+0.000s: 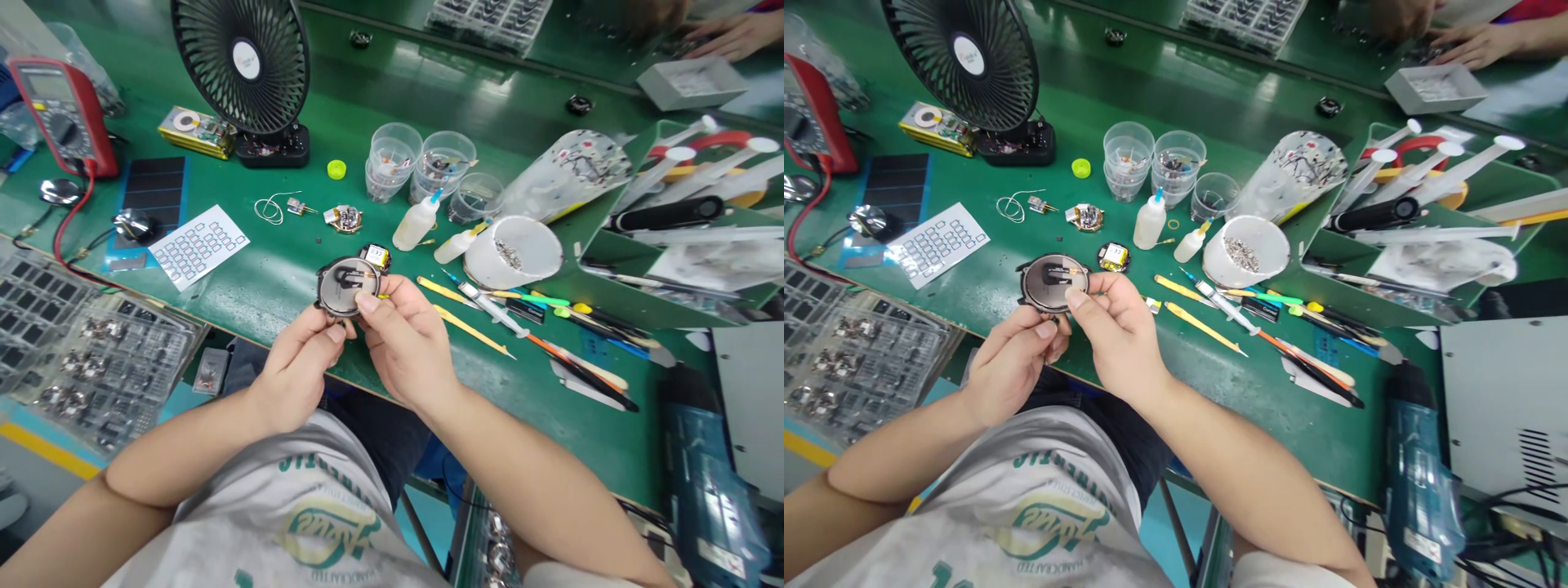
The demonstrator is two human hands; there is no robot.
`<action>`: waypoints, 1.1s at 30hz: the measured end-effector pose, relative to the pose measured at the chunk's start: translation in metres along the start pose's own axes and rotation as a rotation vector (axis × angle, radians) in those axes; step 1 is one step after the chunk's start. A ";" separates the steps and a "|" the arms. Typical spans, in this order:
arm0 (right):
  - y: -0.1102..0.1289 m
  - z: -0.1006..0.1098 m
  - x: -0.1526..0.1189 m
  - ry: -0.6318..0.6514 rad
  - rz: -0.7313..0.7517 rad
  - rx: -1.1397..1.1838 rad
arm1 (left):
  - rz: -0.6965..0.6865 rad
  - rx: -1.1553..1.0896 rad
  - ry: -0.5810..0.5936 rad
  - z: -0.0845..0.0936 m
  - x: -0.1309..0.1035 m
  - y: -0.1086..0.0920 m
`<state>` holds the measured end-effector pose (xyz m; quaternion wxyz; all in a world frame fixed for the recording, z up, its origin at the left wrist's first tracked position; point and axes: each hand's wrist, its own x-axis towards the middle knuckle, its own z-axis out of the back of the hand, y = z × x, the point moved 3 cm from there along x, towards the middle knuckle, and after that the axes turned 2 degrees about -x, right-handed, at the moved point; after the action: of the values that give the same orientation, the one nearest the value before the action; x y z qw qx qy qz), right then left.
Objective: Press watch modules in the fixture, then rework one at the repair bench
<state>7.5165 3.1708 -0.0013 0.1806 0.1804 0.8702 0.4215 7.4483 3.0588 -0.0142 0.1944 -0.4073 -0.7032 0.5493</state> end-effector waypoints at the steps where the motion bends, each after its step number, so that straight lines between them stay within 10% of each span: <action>1: 0.000 0.000 0.000 -0.003 0.001 -0.002 | -0.002 -0.001 0.002 0.000 0.000 0.000; 27: -0.002 -0.001 -0.001 0.058 0.028 0.021 | -0.044 -0.051 0.032 0.001 -0.001 0.002; 33: 0.003 0.006 0.001 -0.096 0.108 -0.094 | -0.109 0.148 0.067 0.016 -0.007 0.004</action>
<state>7.5187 3.1772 -0.0021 0.2074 0.2385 0.8288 0.4618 7.4424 3.0436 -0.0215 0.2770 -0.3710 -0.6751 0.5744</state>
